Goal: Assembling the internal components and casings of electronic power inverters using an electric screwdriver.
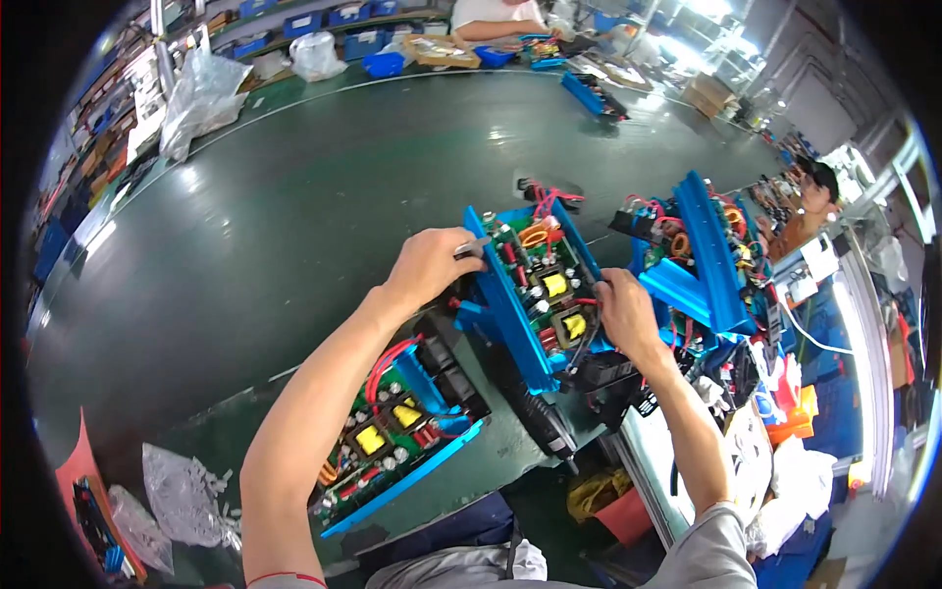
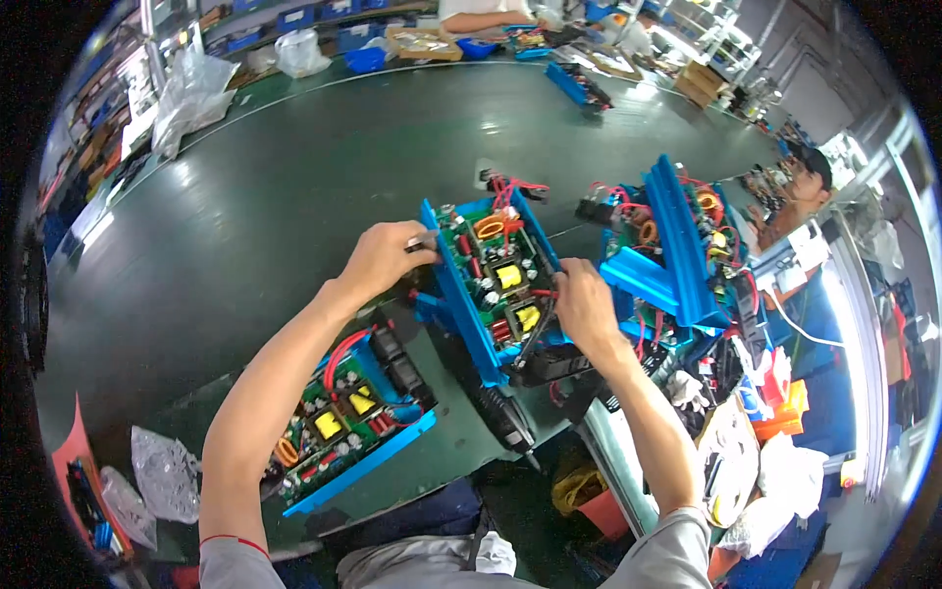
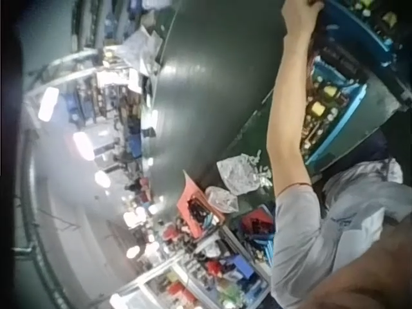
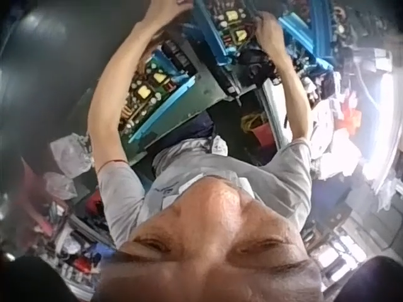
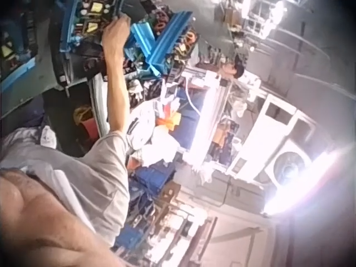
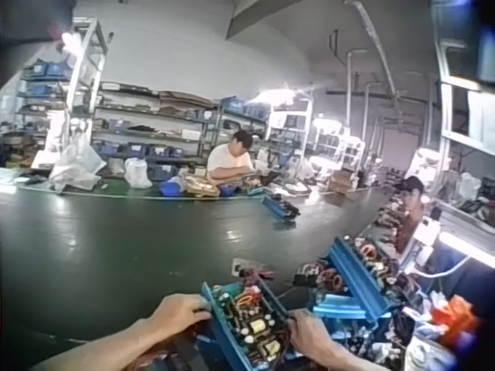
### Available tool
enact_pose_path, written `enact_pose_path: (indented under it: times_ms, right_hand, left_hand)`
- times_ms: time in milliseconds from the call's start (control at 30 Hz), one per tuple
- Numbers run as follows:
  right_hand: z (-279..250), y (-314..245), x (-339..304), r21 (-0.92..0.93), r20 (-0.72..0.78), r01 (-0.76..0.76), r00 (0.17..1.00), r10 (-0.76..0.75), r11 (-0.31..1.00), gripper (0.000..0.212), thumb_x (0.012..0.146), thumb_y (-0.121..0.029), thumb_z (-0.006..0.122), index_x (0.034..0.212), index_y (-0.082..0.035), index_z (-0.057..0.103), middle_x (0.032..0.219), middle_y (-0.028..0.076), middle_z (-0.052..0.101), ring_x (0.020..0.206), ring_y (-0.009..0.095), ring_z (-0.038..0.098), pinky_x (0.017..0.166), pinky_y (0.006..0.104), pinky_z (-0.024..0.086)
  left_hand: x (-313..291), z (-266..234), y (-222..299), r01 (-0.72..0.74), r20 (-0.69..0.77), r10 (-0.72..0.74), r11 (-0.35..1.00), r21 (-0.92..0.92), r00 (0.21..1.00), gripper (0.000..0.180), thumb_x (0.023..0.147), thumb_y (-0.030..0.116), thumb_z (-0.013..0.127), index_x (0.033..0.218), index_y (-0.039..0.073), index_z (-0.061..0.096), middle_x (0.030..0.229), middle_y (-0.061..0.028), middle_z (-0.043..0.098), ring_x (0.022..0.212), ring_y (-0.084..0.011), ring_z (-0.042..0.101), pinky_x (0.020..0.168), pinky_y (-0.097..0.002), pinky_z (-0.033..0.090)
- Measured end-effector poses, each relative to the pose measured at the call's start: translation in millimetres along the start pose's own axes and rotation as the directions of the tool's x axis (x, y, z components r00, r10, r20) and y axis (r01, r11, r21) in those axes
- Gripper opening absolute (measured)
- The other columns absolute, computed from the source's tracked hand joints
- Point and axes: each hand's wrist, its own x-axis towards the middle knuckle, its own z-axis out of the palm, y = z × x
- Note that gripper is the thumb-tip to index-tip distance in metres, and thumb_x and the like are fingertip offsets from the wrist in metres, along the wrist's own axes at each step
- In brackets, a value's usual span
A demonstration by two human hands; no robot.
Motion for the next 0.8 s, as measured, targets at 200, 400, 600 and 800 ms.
enact_pose_path:
  times_ms: [200, 400, 600, 800]
  right_hand:
    - [4, -4, 7, -0.082, 0.059, 0.059, 0.997, -0.055, 0.995, 0.02, 0.092, 0.003, 0.054, 0.112, 0.008, 0.055, 0.098, 0.031, 0.059, 0.093, 0.051, 0.057, 0.079, 0.0534, 0.048]
    - [-10, -5, 12, -0.155, 0.16, 0.034, 0.987, -0.009, 0.987, 0.024, 0.092, 0.004, 0.054, 0.115, 0.009, 0.054, 0.101, 0.03, 0.059, 0.095, 0.049, 0.058, 0.08, 0.0517, 0.049]
    - [-8, -11, 19, -0.199, 0.21, 0.087, 0.977, -0.044, 0.976, 0.026, 0.094, 0.002, 0.054, 0.118, 0.009, 0.054, 0.098, 0.03, 0.06, 0.093, 0.048, 0.059, 0.081, 0.0499, 0.051]
    - [-21, -45, 23, -0.468, 0.292, 0.166, 0.956, -0.025, 0.868, 0.032, 0.084, 0.008, 0.054, 0.116, 0.008, 0.055, 0.105, 0.027, 0.06, 0.103, 0.044, 0.06, 0.088, 0.0468, 0.052]
  left_hand:
    - [28, 12, -23, -0.01, -0.002, 0.01, 0.999, -0.031, 1.0, 0.02, 0.083, 0.022, 0.078, 0.093, 0.006, 0.074, 0.088, -0.0138, 0.071, 0.079, -0.0323, 0.067, 0.073, -0.0398, 0.051]
    - [30, 19, -9, 0.122, 0.079, -0.112, 0.984, -0.13, 0.991, 0.023, 0.083, 0.02, 0.077, 0.093, -0.001, 0.073, 0.085, -0.0188, 0.068, 0.074, -0.0328, 0.064, 0.07, -0.04, 0.049]
    - [16, 6, -3, 0.056, 0.086, -0.055, 0.998, -0.011, 0.995, 0.024, 0.088, 0.02, 0.072, 0.096, -0.002, 0.074, 0.083, -0.0203, 0.068, 0.073, -0.0367, 0.064, 0.07, -0.0425, 0.049]
    - [-35, -65, 29, 0.184, 0.2, -0.191, 0.981, 0.055, 0.961, 0.033, 0.097, 0.028, 0.066, 0.096, -0.005, 0.07, 0.083, -0.0173, 0.07, 0.074, -0.0279, 0.068, 0.071, -0.0388, 0.052]
